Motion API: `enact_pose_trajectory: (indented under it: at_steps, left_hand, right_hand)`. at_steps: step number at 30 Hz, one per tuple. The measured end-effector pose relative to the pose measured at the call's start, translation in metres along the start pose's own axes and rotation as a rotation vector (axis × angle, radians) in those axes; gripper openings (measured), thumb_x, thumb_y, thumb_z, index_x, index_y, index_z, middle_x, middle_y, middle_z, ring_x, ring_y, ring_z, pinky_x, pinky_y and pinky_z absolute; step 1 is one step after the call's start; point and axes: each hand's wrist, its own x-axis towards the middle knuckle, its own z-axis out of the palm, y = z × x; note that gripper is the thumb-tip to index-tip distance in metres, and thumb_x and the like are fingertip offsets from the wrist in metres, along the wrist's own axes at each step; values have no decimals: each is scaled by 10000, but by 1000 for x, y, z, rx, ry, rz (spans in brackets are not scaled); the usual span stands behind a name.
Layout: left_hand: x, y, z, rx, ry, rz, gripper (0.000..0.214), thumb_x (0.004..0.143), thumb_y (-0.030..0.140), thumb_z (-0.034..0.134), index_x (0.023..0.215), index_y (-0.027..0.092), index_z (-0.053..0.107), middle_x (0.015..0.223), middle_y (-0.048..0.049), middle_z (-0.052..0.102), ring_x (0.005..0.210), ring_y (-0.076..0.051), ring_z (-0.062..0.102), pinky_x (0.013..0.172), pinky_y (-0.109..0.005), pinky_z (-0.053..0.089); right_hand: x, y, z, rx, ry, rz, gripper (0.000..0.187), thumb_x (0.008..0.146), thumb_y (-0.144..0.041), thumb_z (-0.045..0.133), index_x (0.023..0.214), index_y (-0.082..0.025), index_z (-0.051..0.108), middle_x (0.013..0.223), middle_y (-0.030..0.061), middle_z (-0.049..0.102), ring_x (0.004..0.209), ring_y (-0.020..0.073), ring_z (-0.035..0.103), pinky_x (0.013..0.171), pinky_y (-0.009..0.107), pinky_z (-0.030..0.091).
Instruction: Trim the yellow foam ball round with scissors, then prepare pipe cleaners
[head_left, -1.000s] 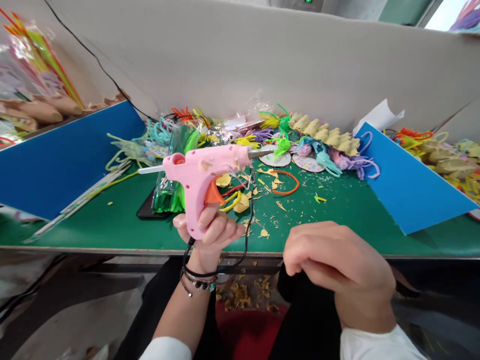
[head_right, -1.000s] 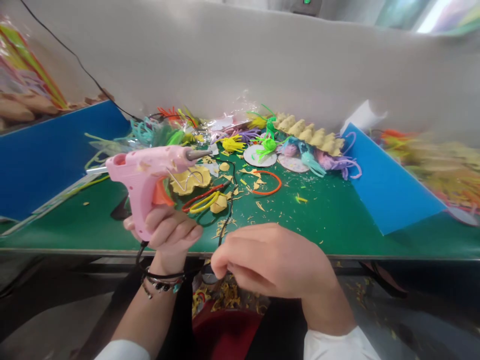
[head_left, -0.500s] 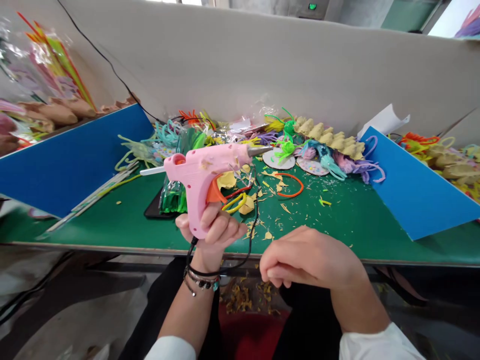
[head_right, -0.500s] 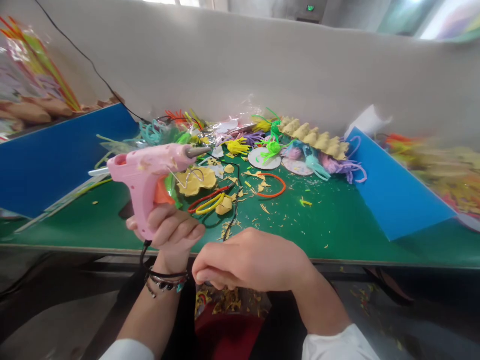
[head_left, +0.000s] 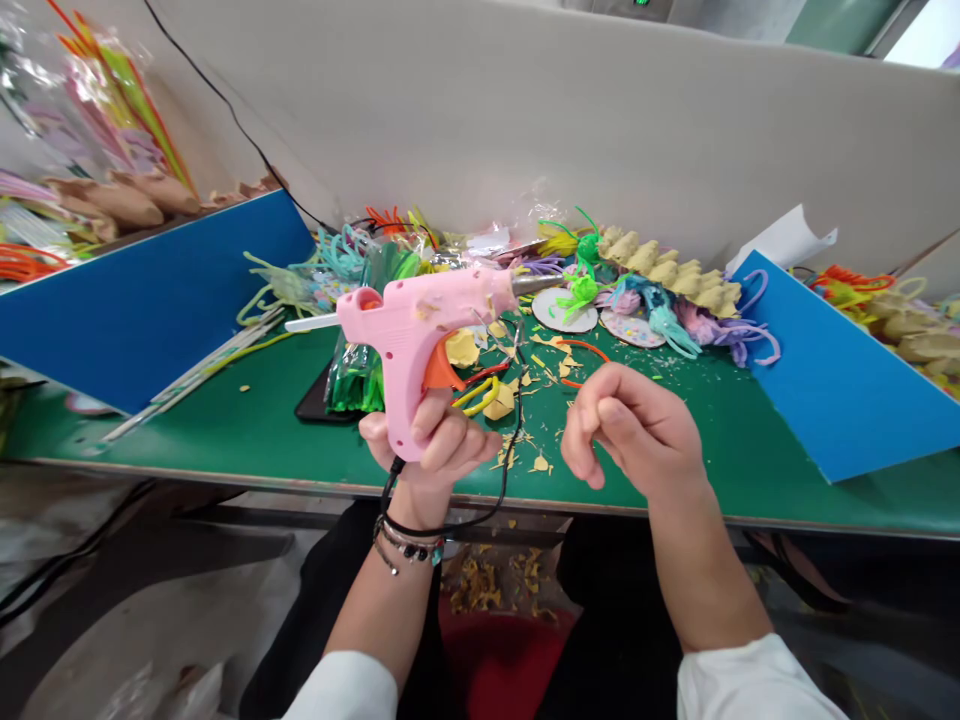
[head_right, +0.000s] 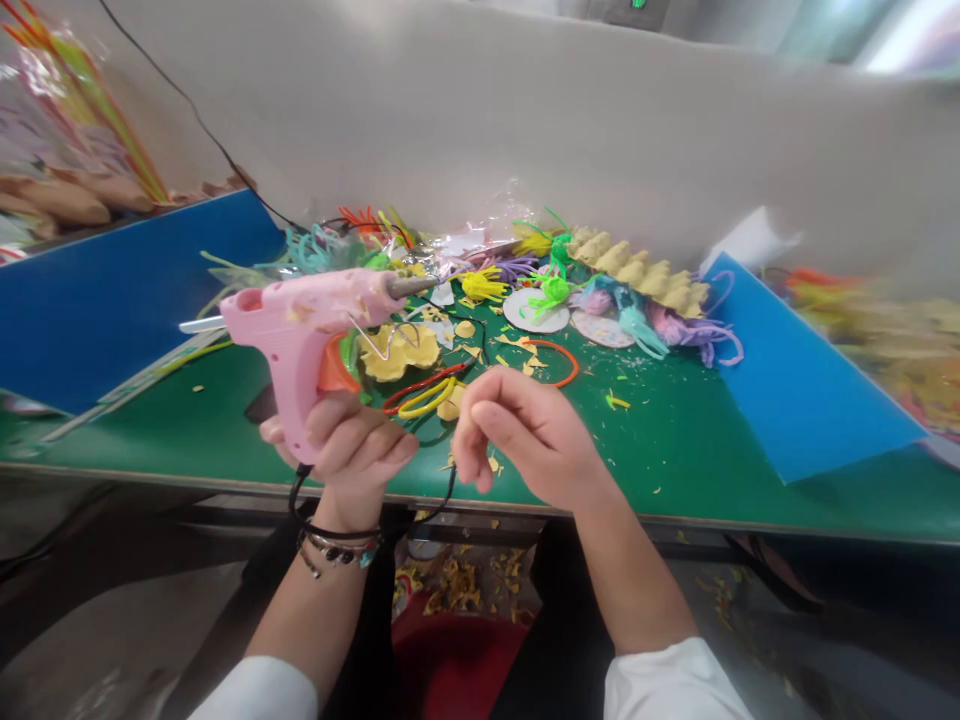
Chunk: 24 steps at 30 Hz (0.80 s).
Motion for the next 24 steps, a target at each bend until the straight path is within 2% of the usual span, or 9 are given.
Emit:
enact_pose_trajectory:
  at_steps: [4, 6, 11, 15, 20, 24]
  left_hand:
    - [2, 0, 1, -68, -71, 26, 435, 810, 476, 562, 551, 222, 321, 239, 136, 159, 253, -70, 94, 418, -283, 233]
    - [0, 0, 0, -42, -44, 36, 444, 810, 492, 560, 557, 224, 312, 242, 140, 144, 251, -71, 88, 414, -286, 237]
    - [-4, 0, -4, 59, 58, 17, 515, 761, 562, 581, 541, 225, 260, 231, 141, 103, 233, -75, 69, 383, -288, 233]
    - [-4, -1, -5, 52, 55, -17, 524, 740, 573, 592, 529, 222, 266, 221, 136, 116, 231, -80, 88, 395, -286, 250]
    - [-2, -1, -3, -3, -2, 4, 485, 779, 523, 577, 538, 221, 284, 227, 137, 138, 234, -75, 94, 409, -286, 247]
    - [-1, 0, -4, -7, 1, -2, 496, 771, 529, 590, 540, 220, 280, 228, 139, 134, 233, -71, 91, 407, -288, 241]
  right_hand:
    - [2, 1, -1, -8, -5, -21, 142, 977, -282, 466, 873, -190, 497, 669, -32, 606, 530, 50, 530, 525, 188, 455]
    - [3, 1, 0, 11, -5, -22, 156, 983, -293, 445, 868, -196, 483, 657, -37, 581, 524, 57, 517, 509, 195, 452]
    - [5, 2, 1, 68, 105, -57, 261, 975, -335, 442, 746, -208, 449, 534, -78, 437, 438, 57, 424, 428, 180, 459]
    - [9, 3, 1, 159, 77, -58, 316, 962, -361, 467, 689, -204, 444, 469, -98, 380, 370, 39, 338, 364, 145, 428]
    - [12, 4, 0, 306, 9, -44, 246, 967, -308, 479, 753, -191, 510, 523, -88, 425, 427, 31, 399, 442, 130, 485]
    - [11, 5, -1, 355, -7, -29, 203, 965, -288, 486, 794, -186, 527, 579, -74, 456, 490, 35, 435, 503, 141, 528]
